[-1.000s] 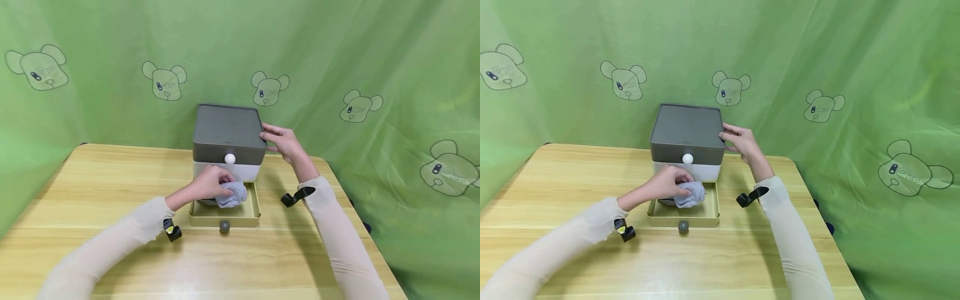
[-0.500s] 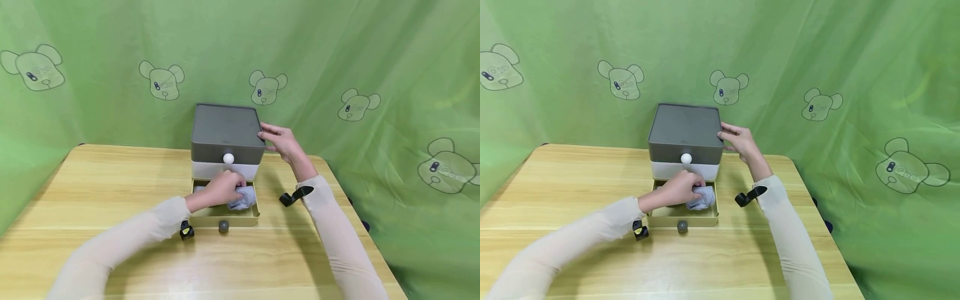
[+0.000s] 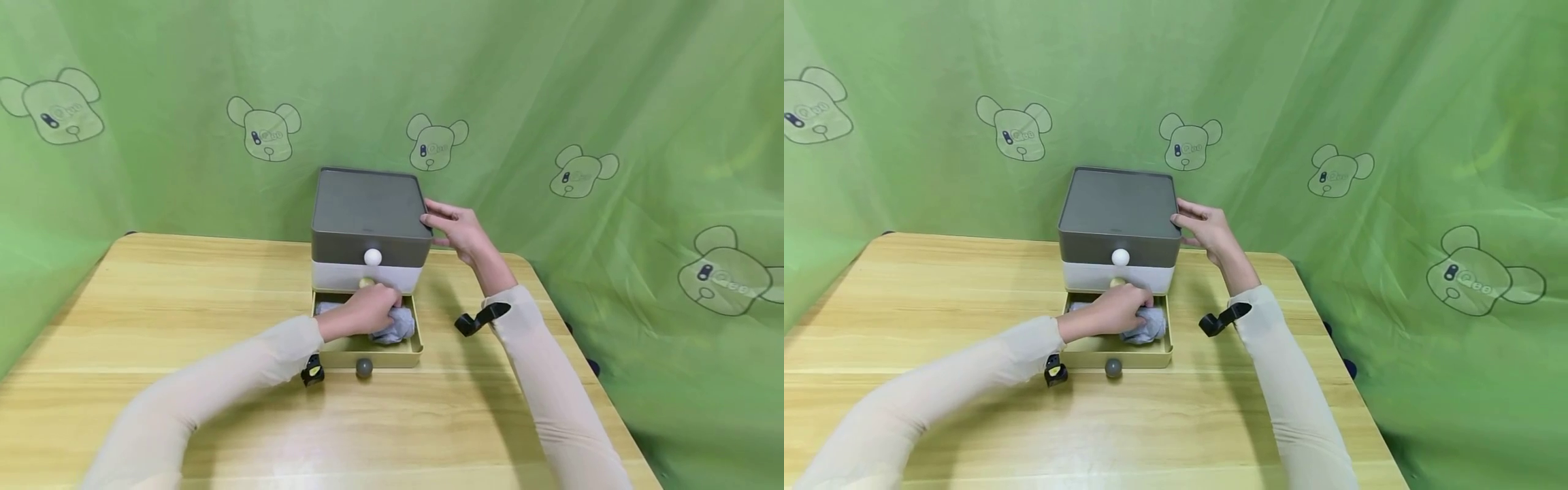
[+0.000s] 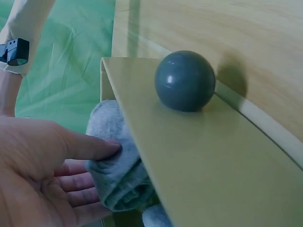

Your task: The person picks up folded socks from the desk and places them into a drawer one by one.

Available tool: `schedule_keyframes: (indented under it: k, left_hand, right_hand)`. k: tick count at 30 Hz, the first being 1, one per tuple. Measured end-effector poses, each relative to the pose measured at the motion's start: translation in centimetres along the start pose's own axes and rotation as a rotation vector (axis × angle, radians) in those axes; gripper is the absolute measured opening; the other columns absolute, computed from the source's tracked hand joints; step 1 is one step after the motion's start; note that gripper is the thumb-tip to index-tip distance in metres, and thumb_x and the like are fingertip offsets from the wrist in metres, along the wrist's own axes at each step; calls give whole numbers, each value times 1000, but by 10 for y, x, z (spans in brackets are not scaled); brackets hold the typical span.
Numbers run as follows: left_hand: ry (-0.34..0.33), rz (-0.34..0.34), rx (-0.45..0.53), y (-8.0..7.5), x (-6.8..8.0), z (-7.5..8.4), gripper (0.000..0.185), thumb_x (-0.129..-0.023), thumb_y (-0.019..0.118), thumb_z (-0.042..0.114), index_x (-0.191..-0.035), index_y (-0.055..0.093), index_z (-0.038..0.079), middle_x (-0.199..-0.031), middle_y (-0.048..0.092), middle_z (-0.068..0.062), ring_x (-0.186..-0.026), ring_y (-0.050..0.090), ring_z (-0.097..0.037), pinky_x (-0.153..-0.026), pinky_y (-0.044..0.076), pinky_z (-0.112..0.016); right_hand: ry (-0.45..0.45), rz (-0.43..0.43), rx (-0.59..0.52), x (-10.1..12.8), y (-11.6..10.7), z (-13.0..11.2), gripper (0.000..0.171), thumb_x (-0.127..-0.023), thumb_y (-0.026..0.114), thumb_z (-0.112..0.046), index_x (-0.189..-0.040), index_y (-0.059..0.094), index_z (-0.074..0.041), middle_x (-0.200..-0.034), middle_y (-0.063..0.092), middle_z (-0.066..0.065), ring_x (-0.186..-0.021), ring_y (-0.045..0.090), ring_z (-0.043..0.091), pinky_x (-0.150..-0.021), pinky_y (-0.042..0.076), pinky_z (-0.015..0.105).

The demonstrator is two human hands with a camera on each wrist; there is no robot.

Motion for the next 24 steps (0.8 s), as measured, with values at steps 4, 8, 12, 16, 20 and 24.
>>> schedule_keyframes:
  k: [4, 8, 12, 16, 20, 24]
  left_hand:
    - [-17, -30, -24, 3, -4, 1, 31, -81, 71, -5, -71, 49, 14, -67, 45, 3, -63, 43, -15, -54, 33, -25]
    - [-18, -39, -38, 7, -5, 2, 31, -80, 65, -8, -70, 46, 14, -65, 41, 1, -62, 40, -16, -53, 31, -26]
    - [-14, -41, -55, 13, -3, 1, 17, -83, 66, -6, -82, 59, 10, -75, 59, -3, -68, 54, -18, -58, 47, -33]
    - [-18, -34, -74, 18, -1, -2, 16, -89, 71, 5, -103, 65, 9, -97, 72, -8, -87, 70, -25, -72, 60, -43]
    - [-14, -19, -59, 21, 0, -5, 21, -92, 72, 10, -111, 65, 9, -109, 72, -8, -101, 71, -26, -80, 61, -44]
    - [3, -3, -5, 22, 1, -6, 21, -94, 70, 7, -114, 64, 9, -115, 70, -7, -108, 69, -25, -85, 60, -44]
  right_hand:
    - [-4, 0, 4, 0, -1, 0, 58, -97, 70, -15, -151, 49, -19, -159, 46, 7, -138, 54, 28, -109, 52, 44]
    - [-10, -4, 9, -1, 0, 0, 57, -97, 70, -16, -151, 50, -19, -160, 45, 6, -138, 53, 27, -111, 51, 45]
    - [-4, -2, 5, 0, -1, 3, 57, -97, 70, -16, -150, 50, -19, -160, 44, 6, -138, 54, 27, -112, 50, 45]
    - [-5, 2, 2, 1, -2, 4, 57, -97, 70, -15, -150, 50, -19, -160, 44, 8, -138, 54, 29, -112, 49, 46]
    - [-11, -1, 8, 2, -2, 3, 58, -97, 70, -16, -151, 49, -19, -160, 44, 8, -139, 53, 28, -113, 49, 47]
    - [-15, -3, 9, 2, -1, 1, 57, -97, 70, -16, -151, 50, -19, -161, 43, 7, -139, 52, 27, -112, 50, 45]
Point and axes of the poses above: each hand's wrist, its own x-axis away from the middle knuckle, its own y-axis out of the palm, z = x × y, the point moved 8 cm from there along -x, towards the middle knuckle
